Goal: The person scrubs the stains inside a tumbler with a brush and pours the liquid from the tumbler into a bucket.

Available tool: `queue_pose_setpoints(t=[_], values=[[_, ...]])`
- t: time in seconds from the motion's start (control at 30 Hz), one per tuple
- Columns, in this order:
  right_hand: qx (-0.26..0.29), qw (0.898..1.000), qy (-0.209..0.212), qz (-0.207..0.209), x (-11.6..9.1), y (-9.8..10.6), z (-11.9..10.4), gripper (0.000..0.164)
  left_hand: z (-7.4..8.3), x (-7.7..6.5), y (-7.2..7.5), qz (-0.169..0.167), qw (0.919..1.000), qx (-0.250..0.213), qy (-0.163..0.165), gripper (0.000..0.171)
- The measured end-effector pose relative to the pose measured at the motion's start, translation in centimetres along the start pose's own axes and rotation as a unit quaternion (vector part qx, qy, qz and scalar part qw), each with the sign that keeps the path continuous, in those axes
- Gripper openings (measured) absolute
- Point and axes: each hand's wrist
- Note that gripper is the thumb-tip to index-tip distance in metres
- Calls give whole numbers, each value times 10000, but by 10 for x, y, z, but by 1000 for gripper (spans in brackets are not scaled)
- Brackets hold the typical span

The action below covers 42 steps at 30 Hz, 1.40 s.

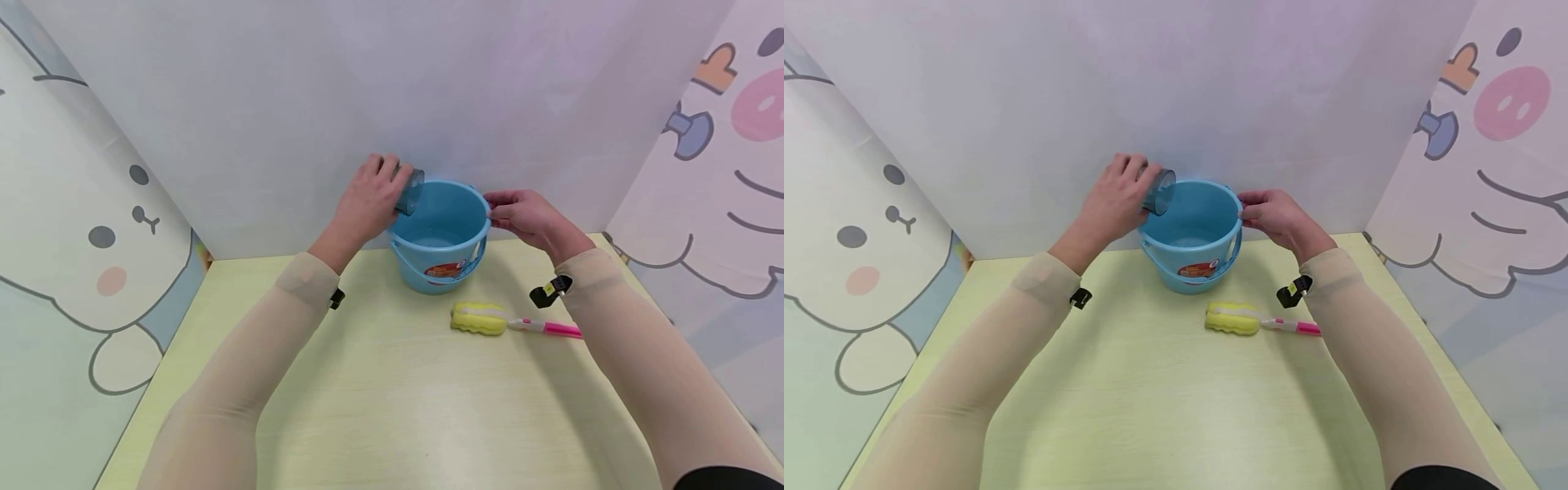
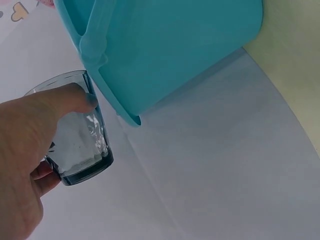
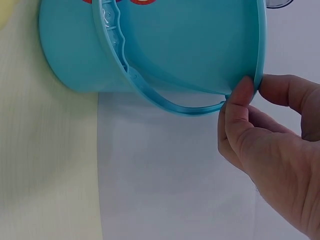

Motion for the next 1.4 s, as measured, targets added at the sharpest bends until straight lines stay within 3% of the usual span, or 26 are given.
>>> queue_pose_setpoints(t=[0.47, 0.9, 1.4], values=[[-69, 10000, 14, -11, 0, -2, 0, 51, 8, 0, 1, -128, 9986, 493, -119, 41], [-69, 10000, 2, 15, -1, -3, -1, 51, 10, 1, 0, -103, 9843, 1623, -678, 75], [-68, 10000, 20, 21, -2, -3, 0, 51, 13, 2, -2, 70, 9901, 1255, -628, 68]])
Point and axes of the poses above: each hand's wrist, its own x-axis towards the middle knuckle, its own y-axis out of the back of the hand, z = x × y, and after that the axes turned 15 degrees about -z, right-handed
